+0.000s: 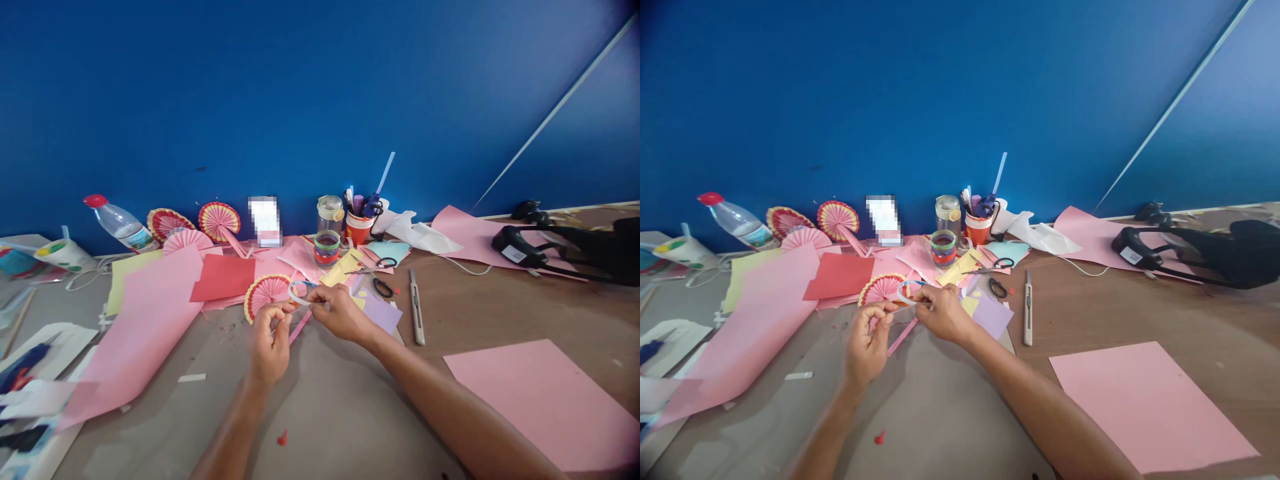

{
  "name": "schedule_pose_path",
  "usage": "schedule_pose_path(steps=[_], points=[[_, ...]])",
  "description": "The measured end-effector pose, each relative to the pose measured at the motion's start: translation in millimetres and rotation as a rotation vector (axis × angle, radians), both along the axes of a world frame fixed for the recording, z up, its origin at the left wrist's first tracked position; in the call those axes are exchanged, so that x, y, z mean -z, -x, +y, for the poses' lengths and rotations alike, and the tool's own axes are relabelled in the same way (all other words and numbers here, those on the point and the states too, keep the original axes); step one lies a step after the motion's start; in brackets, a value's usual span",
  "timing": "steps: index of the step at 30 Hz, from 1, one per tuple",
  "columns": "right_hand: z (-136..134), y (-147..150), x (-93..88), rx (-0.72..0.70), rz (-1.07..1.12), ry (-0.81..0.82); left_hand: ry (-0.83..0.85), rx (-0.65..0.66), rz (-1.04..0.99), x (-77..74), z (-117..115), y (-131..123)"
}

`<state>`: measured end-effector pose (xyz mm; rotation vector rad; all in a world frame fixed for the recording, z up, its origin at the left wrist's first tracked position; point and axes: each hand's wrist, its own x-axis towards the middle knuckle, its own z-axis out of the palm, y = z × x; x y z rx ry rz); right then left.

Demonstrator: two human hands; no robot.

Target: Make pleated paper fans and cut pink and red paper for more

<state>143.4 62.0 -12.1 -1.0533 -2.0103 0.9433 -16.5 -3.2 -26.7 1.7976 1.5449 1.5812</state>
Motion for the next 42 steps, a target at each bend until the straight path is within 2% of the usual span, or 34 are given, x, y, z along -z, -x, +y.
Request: schedule_pose_path(steps=[3, 9, 13, 20, 23, 26, 28, 29, 30, 32, 34, 35, 36, 38, 40, 42], points=[[2, 1, 3.4, 0.022, 0.065, 0.121, -0.059, 0.012, 0.039, 2.5, 0, -1], [2, 3, 0.1, -0.007, 0.279, 0.486, -0.126, 0.002, 0.019, 4.1, 0, -2], [2, 2, -5.0, 0.006, 0.370, 0.535, -0.148, 0.000, -0.017, 4.4, 0, -2], [-4, 9, -7.7, 0.038, 0.403, 0.564, -0.161, -0.008, -0.135, 4.0, 1, -7], [6, 0, -1.5, 0.124, 0.432, 0.513, -0.171, -0.081, -0.262, -5.1, 0, 1], [22, -19, 5.0, 0.386, 0.431, 0.415, -0.211, -0.296, -0.521, -15.5, -1, 12], [29, -27, 7.2, 0.437, 0.393, 0.385, -0.109, -0.344, -0.596, -18.7, -1, 13], [30, -29, 7.9, 0.436, 0.300, 0.327, 0.016, -0.304, -0.591, -18.7, 0, 10], [30, -28, 8.6, 0.432, 0.168, 0.242, 0.111, -0.203, -0.610, -17.8, 0, 6], [26, -22, 10.9, 0.413, -0.167, 0.019, 0.166, -0.012, -0.639, -14.2, 0, -2], [20, -16, 13.5, 0.414, -0.408, -0.168, 0.197, 0.045, -0.587, -9.8, 0, -7], [16, -14, 14.3, 0.421, -0.443, -0.228, 0.196, 0.042, -0.545, -7.7, 0, -8], [13, -12, 14.2, 0.417, -0.417, -0.274, 0.187, 0.030, -0.497, -5.9, -1, -8], [5, -8, 11.1, 0.353, -0.231, -0.323, 0.155, 0.025, -0.410, -2.8, -2, -7], [-4, -3, 5.3, 0.222, -0.006, -0.326, 0.143, 0.070, -0.354, -0.3, -4, -6], [-13, 4, 0.0, 0.143, 0.120, -0.322, 0.154, 0.123, -0.315, 1.6, -7, -7]])
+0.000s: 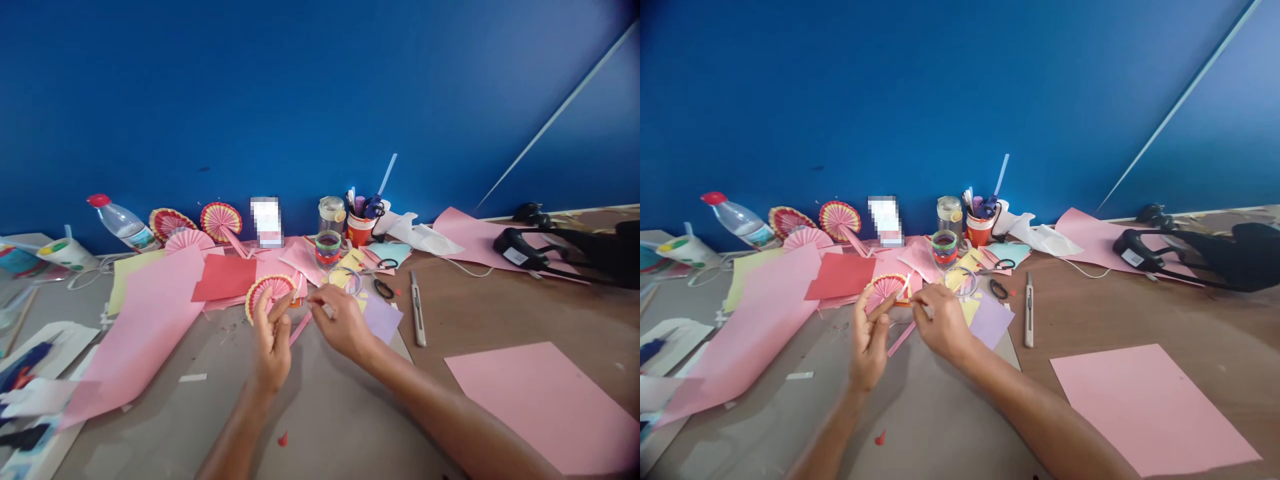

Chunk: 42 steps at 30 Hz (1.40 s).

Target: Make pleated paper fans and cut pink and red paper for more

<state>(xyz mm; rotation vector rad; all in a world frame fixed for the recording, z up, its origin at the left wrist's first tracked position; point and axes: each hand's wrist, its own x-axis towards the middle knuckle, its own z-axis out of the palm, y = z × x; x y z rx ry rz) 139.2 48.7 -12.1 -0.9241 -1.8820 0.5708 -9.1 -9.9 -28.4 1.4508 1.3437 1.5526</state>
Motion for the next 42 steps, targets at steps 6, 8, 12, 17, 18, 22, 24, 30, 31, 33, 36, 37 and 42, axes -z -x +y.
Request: schedule_pose_path(steps=[6, 8, 12, 17, 18, 22, 24, 30, 31, 33, 36, 37, 42], points=[[-9, 13, 2.3, 0.093, 0.035, -0.077, -0.078, 0.089, 0.198, 3.8, -4, -7], [-7, 12, 6.1, 0.130, -0.015, -0.128, -0.087, 0.106, 0.260, 5.0, -4, -9], [-4, 10, 10.6, 0.195, -0.133, -0.223, -0.057, 0.084, 0.371, 7.2, -5, -12], [-1, 8, 8.0, 0.116, -0.115, -0.205, -0.005, 0.091, 0.233, 2.9, -2, -8], [0, 8, 6.9, 0.084, -0.091, -0.164, 0.012, 0.087, 0.170, 1.1, -1, -7], [3, 7, 3.3, -0.021, -0.014, 0.046, 0.070, 0.062, 0.025, -5.1, 2, -5], [4, 6, 2.2, -0.069, 0.023, 0.121, 0.097, 0.050, -0.007, -7.5, 2, -5], [5, 5, 0.3, -0.188, 0.165, 0.349, 0.186, 0.010, -0.106, -16.4, 3, -6], [5, 5, 0.2, -0.204, 0.178, 0.372, 0.196, 0.007, -0.111, -18.0, 3, -6], [5, 4, 0.7, -0.224, 0.202, 0.406, 0.211, -0.005, -0.124, -20.5, 3, -7], [7, 2, 3.1, -0.256, 0.253, 0.478, 0.210, -0.034, -0.124, -21.3, 3, -6], [8, 2, 4.2, -0.269, 0.272, 0.518, 0.208, -0.047, -0.116, -20.6, 4, -5], [12, 0, 8.1, -0.224, 0.346, 0.633, 0.156, -0.172, -0.111, -13.7, 7, 3]])
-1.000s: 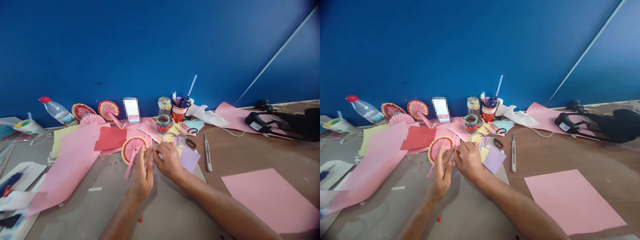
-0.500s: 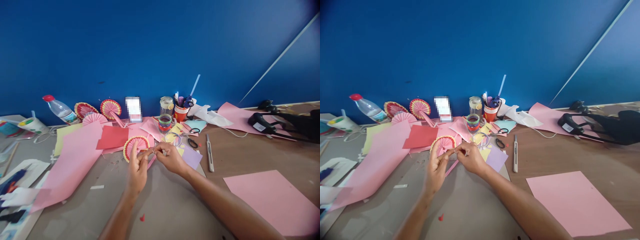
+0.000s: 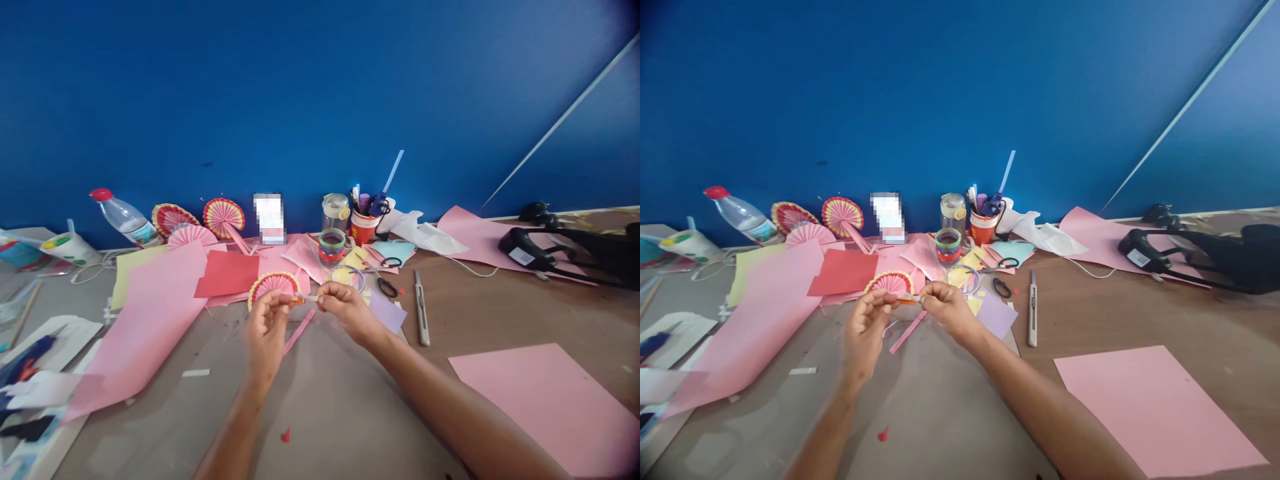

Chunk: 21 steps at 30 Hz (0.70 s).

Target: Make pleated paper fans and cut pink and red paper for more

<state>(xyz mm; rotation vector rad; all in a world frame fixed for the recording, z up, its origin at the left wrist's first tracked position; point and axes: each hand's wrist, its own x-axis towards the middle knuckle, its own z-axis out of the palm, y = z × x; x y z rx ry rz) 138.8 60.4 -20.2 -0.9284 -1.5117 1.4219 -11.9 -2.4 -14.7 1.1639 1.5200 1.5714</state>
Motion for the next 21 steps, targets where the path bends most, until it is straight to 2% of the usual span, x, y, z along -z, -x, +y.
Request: schedule_pose_path(steps=[2, 5, 7, 10, 15, 21], points=[[-2, 2, -0.3, 0.092, -0.046, -0.067, -0.008, -0.037, 0.049, 0.7, 0, 0], [-8, 6, -2.3, 0.191, -0.171, -0.325, 0.008, 0.033, 0.119, -1.1, -3, -5], [-13, 9, -3.3, 0.213, -0.258, -0.507, 0.025, 0.096, 0.128, -1.7, -4, -9], [-18, 12, -2.9, 0.211, -0.354, -0.668, 0.042, 0.115, 0.115, 0.8, -4, -12], [-20, 13, 0.3, 0.203, -0.414, -0.811, 0.054, 0.088, 0.181, 5.4, -3, -10], [-22, 13, 2.2, 0.173, -0.455, -0.810, 0.037, 0.069, 0.277, 5.3, -2, -9]])
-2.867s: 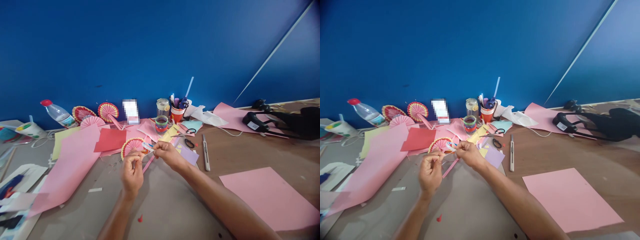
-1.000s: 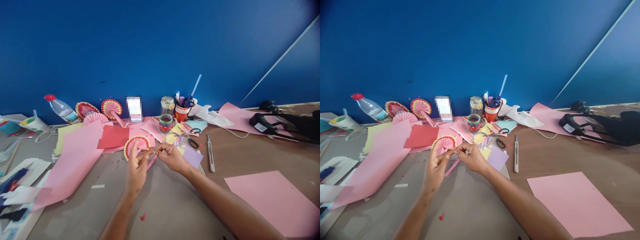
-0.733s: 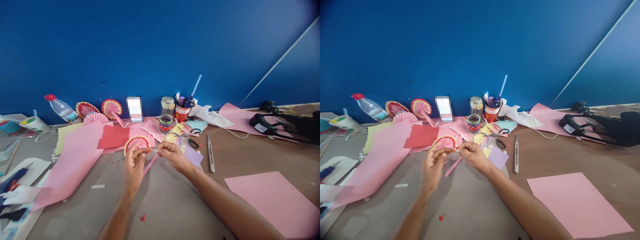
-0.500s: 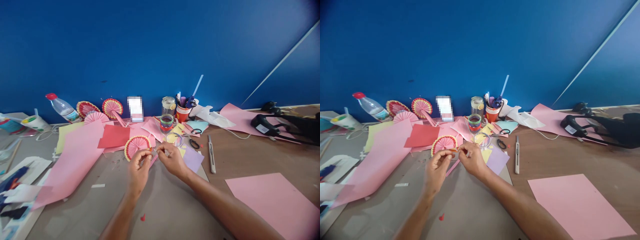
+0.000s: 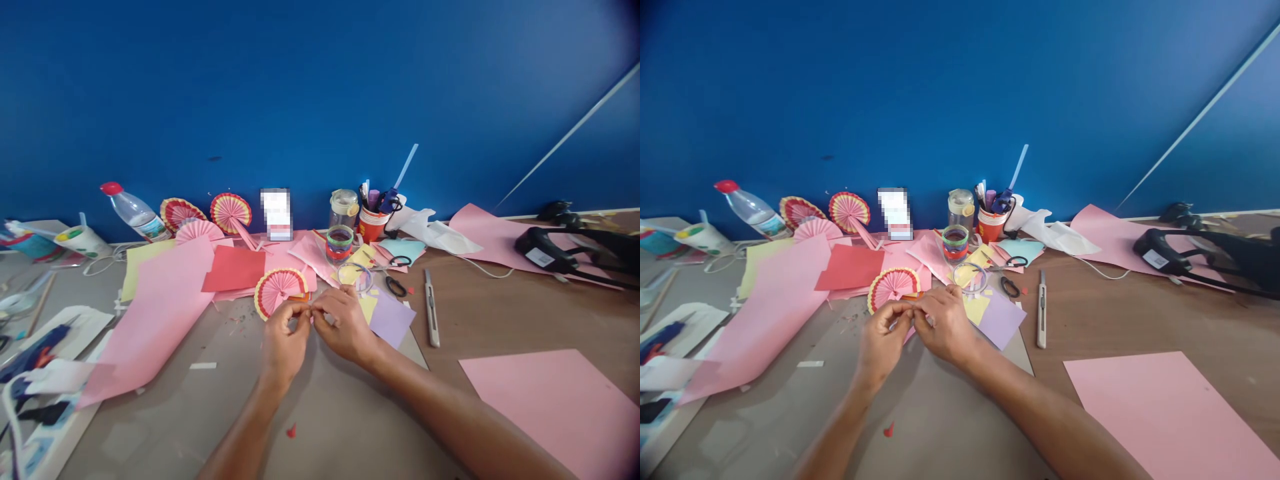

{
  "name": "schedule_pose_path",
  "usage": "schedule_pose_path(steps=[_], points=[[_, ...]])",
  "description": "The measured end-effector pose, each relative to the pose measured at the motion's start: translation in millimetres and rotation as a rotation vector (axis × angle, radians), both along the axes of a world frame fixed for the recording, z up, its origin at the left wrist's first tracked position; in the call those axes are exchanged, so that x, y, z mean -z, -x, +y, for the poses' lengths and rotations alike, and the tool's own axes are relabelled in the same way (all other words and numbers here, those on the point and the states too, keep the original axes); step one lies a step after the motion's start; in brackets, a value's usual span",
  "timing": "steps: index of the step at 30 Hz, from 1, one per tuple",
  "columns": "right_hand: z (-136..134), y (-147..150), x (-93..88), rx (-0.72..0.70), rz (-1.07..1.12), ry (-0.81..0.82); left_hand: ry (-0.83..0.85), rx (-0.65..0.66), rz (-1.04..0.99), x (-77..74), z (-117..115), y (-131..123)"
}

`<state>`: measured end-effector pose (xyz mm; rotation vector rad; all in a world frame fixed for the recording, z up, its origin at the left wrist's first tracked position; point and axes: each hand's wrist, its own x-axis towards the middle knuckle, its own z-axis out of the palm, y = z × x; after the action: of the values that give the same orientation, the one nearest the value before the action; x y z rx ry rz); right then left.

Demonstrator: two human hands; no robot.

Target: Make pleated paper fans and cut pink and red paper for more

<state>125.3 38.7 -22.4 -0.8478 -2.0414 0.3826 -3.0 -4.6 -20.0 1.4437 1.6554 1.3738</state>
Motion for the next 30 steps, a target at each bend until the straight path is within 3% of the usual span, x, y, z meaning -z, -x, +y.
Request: schedule_pose_path(steps=[13, 19, 22, 26, 30], points=[[0, 1, -6.2, -0.006, 0.045, 0.175, 0.070, 0.010, -0.117, 2.1, 0, 0], [1, -1, 0.9, 0.021, -0.020, 0.085, -0.088, -0.028, 0.148, 2.7, -1, 0], [2, -2, 3.4, 0.015, -0.046, 0.040, -0.117, -0.030, 0.182, 0.6, -2, -2], [3, -1, 3.3, 0.034, -0.031, 0.003, -0.047, -0.010, 0.100, 0.0, -2, -2], [5, -2, 0.6, 0.001, 0.027, 0.077, 0.111, 0.022, -0.118, 4.9, 1, 0]])
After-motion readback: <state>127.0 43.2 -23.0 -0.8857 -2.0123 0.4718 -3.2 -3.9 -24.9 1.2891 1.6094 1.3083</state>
